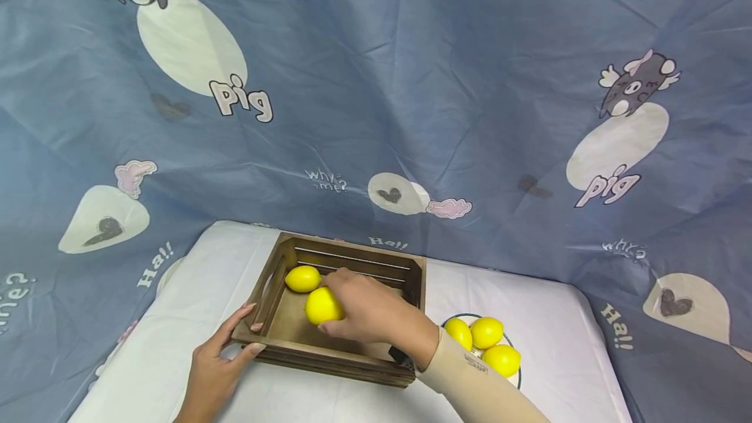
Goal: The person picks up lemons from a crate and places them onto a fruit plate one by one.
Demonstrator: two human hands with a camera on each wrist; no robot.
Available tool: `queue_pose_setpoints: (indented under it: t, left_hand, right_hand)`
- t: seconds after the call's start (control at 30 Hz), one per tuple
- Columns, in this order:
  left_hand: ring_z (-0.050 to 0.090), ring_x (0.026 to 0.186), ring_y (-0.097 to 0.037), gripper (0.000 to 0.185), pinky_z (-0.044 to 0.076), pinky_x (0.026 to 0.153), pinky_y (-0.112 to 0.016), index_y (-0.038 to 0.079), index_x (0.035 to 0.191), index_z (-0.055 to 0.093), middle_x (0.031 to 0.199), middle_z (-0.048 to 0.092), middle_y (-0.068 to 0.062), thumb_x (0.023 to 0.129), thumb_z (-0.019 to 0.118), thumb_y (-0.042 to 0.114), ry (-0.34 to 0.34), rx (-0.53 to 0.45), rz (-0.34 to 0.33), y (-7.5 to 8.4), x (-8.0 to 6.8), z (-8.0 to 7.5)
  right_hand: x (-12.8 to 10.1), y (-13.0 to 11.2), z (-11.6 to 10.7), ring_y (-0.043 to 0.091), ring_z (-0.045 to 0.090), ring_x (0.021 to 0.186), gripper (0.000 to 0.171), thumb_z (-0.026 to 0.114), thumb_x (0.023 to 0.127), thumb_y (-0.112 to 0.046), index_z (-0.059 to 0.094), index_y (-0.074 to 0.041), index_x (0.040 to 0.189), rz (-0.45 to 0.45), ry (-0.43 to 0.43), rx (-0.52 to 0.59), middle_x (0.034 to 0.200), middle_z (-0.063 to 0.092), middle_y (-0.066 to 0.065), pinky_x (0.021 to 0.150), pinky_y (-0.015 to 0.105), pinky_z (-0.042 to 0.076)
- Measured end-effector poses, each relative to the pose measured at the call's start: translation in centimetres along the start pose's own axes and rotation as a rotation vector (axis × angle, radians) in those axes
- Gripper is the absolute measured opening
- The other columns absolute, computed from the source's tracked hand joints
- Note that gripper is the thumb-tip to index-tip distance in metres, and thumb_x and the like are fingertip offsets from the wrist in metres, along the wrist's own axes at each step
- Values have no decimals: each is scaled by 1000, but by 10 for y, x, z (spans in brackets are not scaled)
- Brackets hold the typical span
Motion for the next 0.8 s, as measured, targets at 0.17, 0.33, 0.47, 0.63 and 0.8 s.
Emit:
queue_pose_setpoints:
  t: [0.17, 0.33, 0.47, 0.63, 0.8]
  left_hand:
    - [56, 131, -3, 78, 43, 105, -12, 19, 150, 59, 147, 62, -3, 80, 92, 8, -8, -10, 6, -1, 0, 0]
    - [54, 132, -3, 78, 43, 105, -11, 19, 150, 59, 147, 62, -5, 80, 92, 8, -8, 1, 6, -2, -1, 1]
    - [54, 132, -3, 78, 43, 105, -11, 20, 150, 59, 148, 61, -4, 80, 92, 8, -4, -3, -8, -2, -1, 0]
    - [54, 133, -4, 77, 43, 105, -12, 20, 150, 58, 148, 60, -4, 81, 92, 9, -19, -11, -23, 1, 0, 1]
    - [54, 132, -3, 78, 44, 105, -12, 22, 150, 58, 149, 60, 0, 81, 92, 12, -21, 0, -41, 0, 0, 1]
  right_hand:
    - [-5, 5, -1, 9, 57, 86, 51, 84, 87, -40, 65, -16, 127, 14, 11, 19, 111, 63, -5, 72, 24, 53]
    - [-10, 6, 2, 8, 57, 86, 49, 84, 87, -42, 65, -16, 124, 16, 11, 32, 107, 61, -7, 73, 23, 53]
    - [-13, 6, 2, 8, 57, 87, 50, 85, 87, -41, 66, -15, 125, 13, 22, 53, 108, 62, -6, 76, 24, 54]
    - [-21, 6, -2, 7, 58, 90, 51, 85, 86, -42, 66, -15, 125, 26, 51, 94, 109, 63, -8, 77, 26, 55]
    - [-35, 9, -6, 6, 59, 91, 52, 85, 87, -42, 64, -16, 127, 50, 100, 132, 111, 63, -11, 79, 27, 56]
Point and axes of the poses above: each hand's wrist, its own x-axis towards the middle knuckle, its own z-axis out of the palm, y = z × x, the point moved 5 cm from there along x, towards the middle knuckle
